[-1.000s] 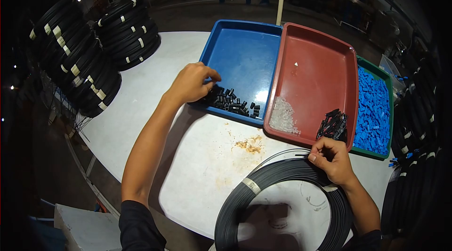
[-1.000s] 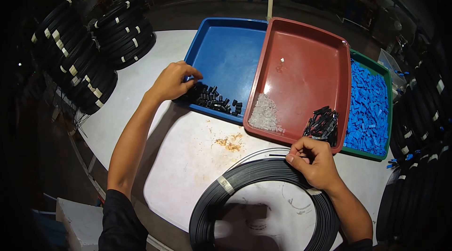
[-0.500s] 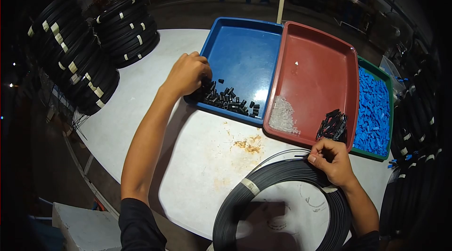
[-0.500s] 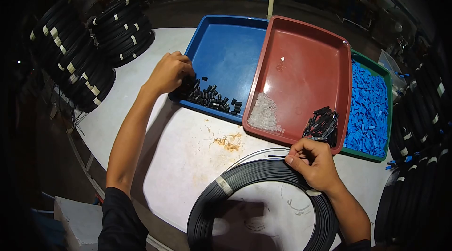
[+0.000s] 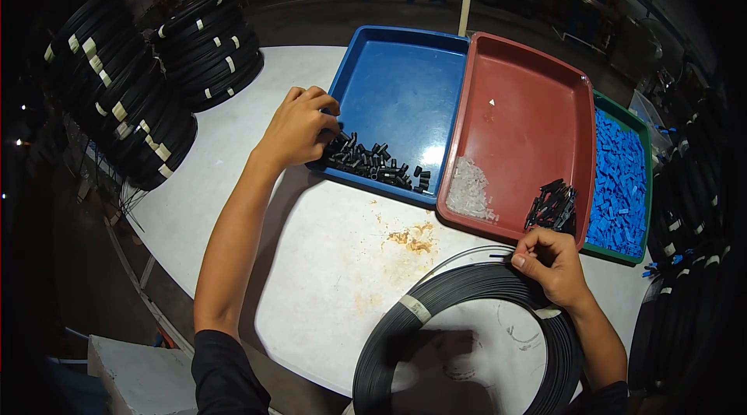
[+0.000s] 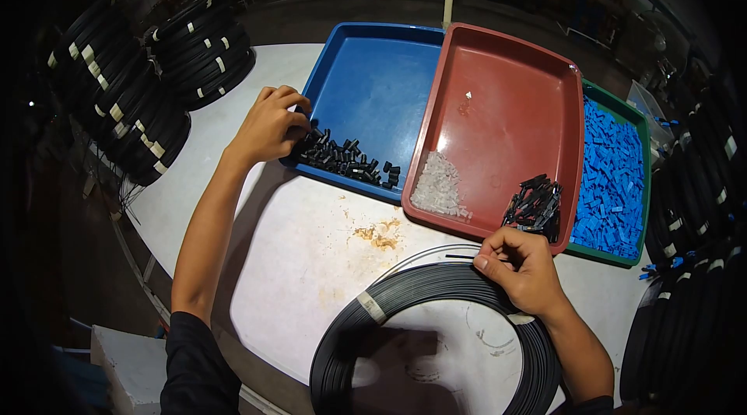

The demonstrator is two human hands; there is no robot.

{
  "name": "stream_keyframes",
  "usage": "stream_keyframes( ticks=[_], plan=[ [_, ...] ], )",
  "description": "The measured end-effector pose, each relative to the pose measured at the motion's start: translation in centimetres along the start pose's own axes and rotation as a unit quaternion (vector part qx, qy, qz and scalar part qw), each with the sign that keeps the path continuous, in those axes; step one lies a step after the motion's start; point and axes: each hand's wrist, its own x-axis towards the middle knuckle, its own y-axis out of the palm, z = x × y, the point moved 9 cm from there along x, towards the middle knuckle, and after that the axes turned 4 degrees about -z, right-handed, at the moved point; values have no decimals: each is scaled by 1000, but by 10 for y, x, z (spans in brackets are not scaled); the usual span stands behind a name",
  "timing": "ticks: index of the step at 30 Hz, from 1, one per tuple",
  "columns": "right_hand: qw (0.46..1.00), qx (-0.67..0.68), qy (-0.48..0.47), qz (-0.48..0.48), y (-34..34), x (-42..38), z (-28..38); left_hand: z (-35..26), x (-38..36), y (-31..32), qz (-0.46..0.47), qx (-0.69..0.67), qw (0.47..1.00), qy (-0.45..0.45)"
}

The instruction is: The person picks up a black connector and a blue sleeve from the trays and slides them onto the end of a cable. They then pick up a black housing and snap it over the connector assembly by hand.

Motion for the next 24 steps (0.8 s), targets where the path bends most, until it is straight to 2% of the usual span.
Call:
stream_keyframes(
  ticks=[5,7,8,10,13,15,17,18,20,24],
  plan=[
    [1000,-1,1,5,0,0,-1,-11,-4,18,30,53,998,14],
    [1000,0,2,4,0,0,-2,-11,-3,25,57,-33,998,-9],
    [1000,2,5,3,0,-1,-2,-11,-3,27,57,-33,998,-9],
    [1000,6,7,2,0,-1,-3,-5,0,23,7,-122,991,-46],
    [1000,10,7,2,-1,-1,-3,13,4,16,-1,-93,993,-73],
    [1000,9,4,4,0,0,-2,15,6,10,-24,-69,996,-59],
    [1000,-2,2,4,-1,-1,-2,13,7,16,59,-33,996,-58],
    [1000,-1,2,4,-1,0,-2,13,8,16,60,-32,996,-58],
    [1000,4,4,3,-1,0,-2,5,6,27,118,-33,992,-31],
    [1000,7,7,1,-1,0,-4,-8,6,28,86,-21,996,-24]
  ],
)
